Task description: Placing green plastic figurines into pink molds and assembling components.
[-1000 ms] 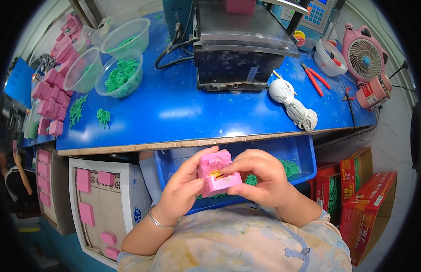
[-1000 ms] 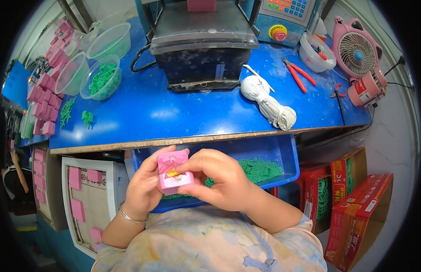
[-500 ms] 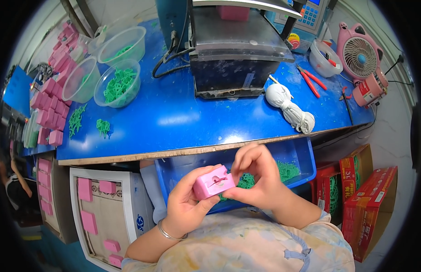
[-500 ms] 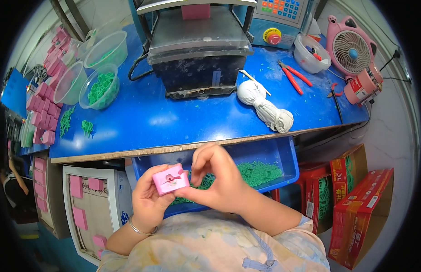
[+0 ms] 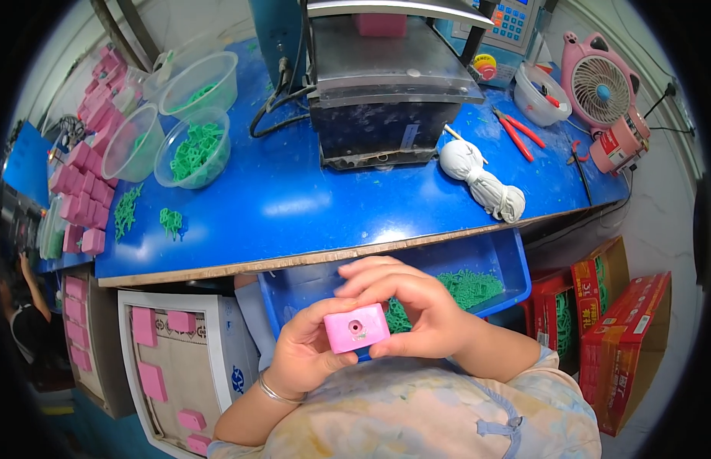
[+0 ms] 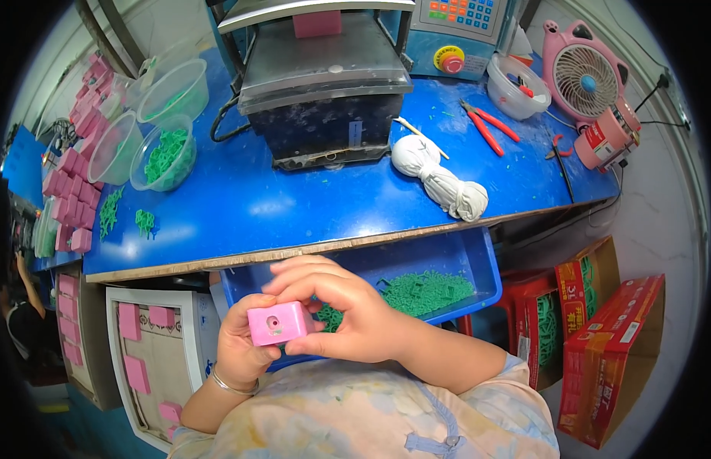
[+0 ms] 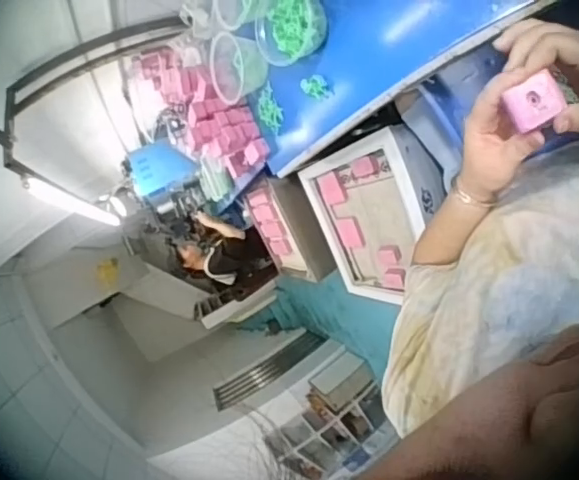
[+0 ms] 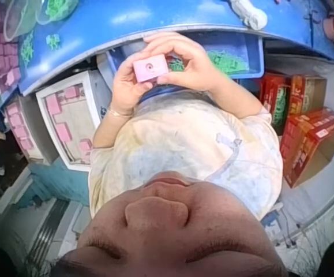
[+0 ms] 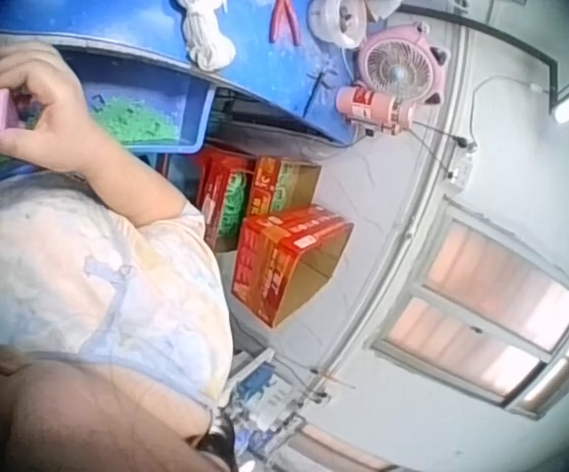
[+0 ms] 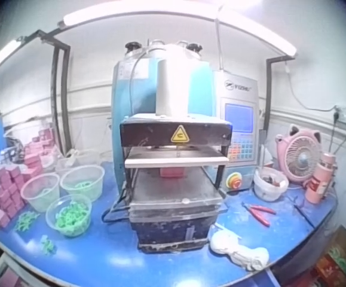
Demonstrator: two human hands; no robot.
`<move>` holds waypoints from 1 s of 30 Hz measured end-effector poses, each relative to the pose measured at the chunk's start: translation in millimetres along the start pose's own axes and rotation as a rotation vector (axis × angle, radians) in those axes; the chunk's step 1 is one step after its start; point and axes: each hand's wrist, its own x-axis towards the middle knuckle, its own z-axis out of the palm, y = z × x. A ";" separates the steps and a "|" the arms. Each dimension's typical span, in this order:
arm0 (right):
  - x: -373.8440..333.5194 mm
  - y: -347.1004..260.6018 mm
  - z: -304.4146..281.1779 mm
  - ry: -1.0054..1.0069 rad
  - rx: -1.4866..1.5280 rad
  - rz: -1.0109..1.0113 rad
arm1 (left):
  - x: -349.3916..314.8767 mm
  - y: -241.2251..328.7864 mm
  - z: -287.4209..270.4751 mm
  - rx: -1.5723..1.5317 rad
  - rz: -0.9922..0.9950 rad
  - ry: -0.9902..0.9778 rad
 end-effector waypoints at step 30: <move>-0.8 -55.9 -72.0 -0.189 0.954 0.523 | 39.0 99.1 9.0 1.068 0.644 0.579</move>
